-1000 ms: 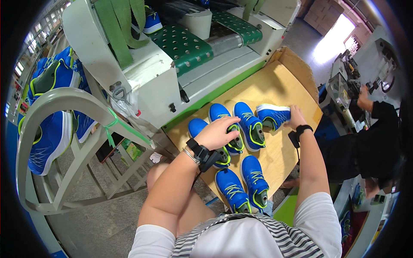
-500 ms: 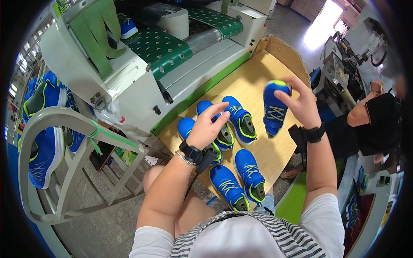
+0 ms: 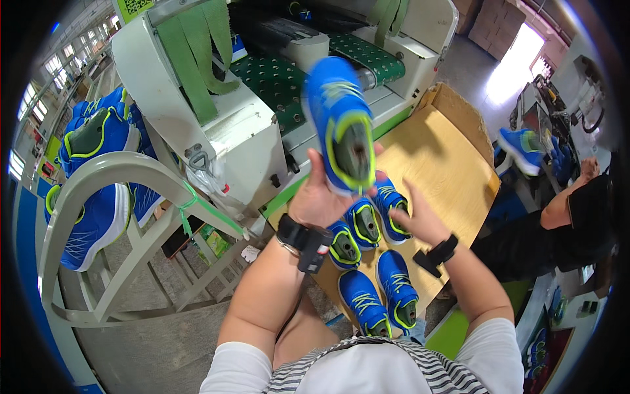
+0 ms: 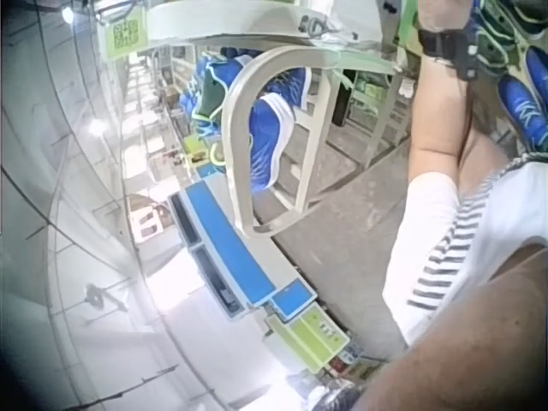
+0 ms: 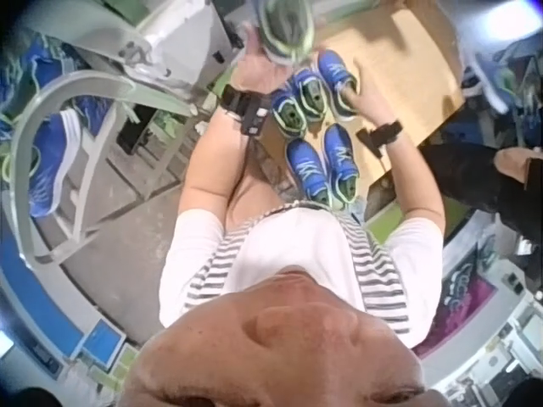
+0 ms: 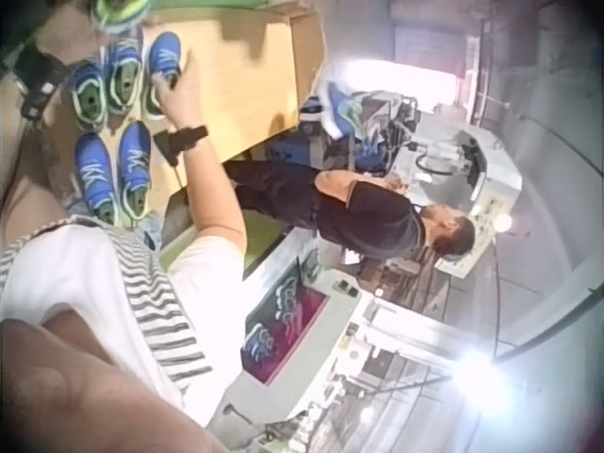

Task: Checking and placing shoes on a conveyor belt and rack for manufacturing.

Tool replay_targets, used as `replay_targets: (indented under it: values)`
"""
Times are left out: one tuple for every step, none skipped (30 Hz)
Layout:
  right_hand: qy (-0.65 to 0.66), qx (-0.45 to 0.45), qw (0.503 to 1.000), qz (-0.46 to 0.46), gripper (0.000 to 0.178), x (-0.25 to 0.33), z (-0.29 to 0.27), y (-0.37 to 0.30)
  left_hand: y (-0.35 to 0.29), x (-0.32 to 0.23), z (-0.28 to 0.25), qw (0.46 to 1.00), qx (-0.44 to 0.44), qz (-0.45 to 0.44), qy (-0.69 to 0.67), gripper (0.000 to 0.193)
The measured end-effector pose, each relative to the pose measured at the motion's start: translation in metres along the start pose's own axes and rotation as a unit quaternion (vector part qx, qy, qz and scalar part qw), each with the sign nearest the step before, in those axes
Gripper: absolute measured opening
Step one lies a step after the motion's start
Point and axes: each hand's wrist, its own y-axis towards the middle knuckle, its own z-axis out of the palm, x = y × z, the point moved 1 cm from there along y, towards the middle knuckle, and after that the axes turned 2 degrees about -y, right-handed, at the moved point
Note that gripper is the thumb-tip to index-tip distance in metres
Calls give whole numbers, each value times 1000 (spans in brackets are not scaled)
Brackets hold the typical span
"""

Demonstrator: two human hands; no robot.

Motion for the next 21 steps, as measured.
replay_targets:
  values:
    - [68, 40, 995, 54, 81, -13, 14, -11, 3, -10, 4, 998, -23, 45, 23, 83]
    - [94, 22, 993, 72, 79, -7, 23, -21, 0, -21, 0, 997, -31, 67, 34, 73]
    - [123, 3, 988, 88, 78, 1, 34, -24, 0, -29, -6, 995, -37, 82, 32, 60]
    - [103, -20, 991, 87, 78, 4, 35, -25, 1, -28, -8, 997, -33, 70, 30, 54]
    - [102, -20, 991, 86, 78, 1, 33, -23, 3, -25, -10, 998, -30, 57, 27, 48]
    - [147, -25, 981, 128, 76, -5, 26, -22, 6, -23, -11, 998, -28, 59, 26, 48]
    - [191, -31, 966, 169, 74, -11, 19, -21, 10, -21, -14, 994, -51, 78, 48, 45]
    - [243, -75, 954, 157, 61, -17, 11, -18, 13, -20, -18, 990, -74, 97, 69, 43]
    - [292, -120, 938, 145, 47, -25, 1, -14, 18, -20, -25, 991, -72, 96, 65, 43]
    - [342, -102, 920, 160, 44, -18, -11, -11, 19, -27, -33, 987, -92, 120, 50, 41]
    - [391, -84, 900, 176, 41, -8, -26, -10, 18, -32, -41, 983, -112, 143, 36, 40]
    - [396, -100, 899, 158, 40, 2, -39, -7, 20, -32, -42, 982, -113, 149, 18, 39]
    - [403, -112, 898, 139, 39, 17, -51, 0, 20, -33, -40, 982, -116, 149, 19, 39]
    - [337, -125, 929, 84, 39, 43, -69, 11, 19, -36, -36, 983, -107, 149, 13, 40]
    - [299, -150, 942, 23, 39, 63, -82, 26, 17, -37, -35, 984, -100, 148, 11, 41]
    - [250, -178, 952, -15, 39, 83, -95, 43, 14, -38, -37, 983, -111, 144, 23, 39]
    - [196, -233, 949, -86, 38, 96, -104, 68, 10, -41, -37, 982, -116, 144, 28, 39]
    - [152, -286, 934, -150, 39, 95, -117, 98, 9, -41, -33, 984, -108, 140, 27, 39]
    - [140, -296, 925, -192, 39, 111, -124, 125, 4, -45, -33, 983, -108, 142, 34, 40]
    - [82, -337, 905, -248, 41, 117, -134, 153, 3, -43, -33, 983, -108, 142, 34, 40]
    - [60, -349, 908, -223, 43, 129, -135, 176, 0, -42, -34, 985, -100, 133, 42, 42]
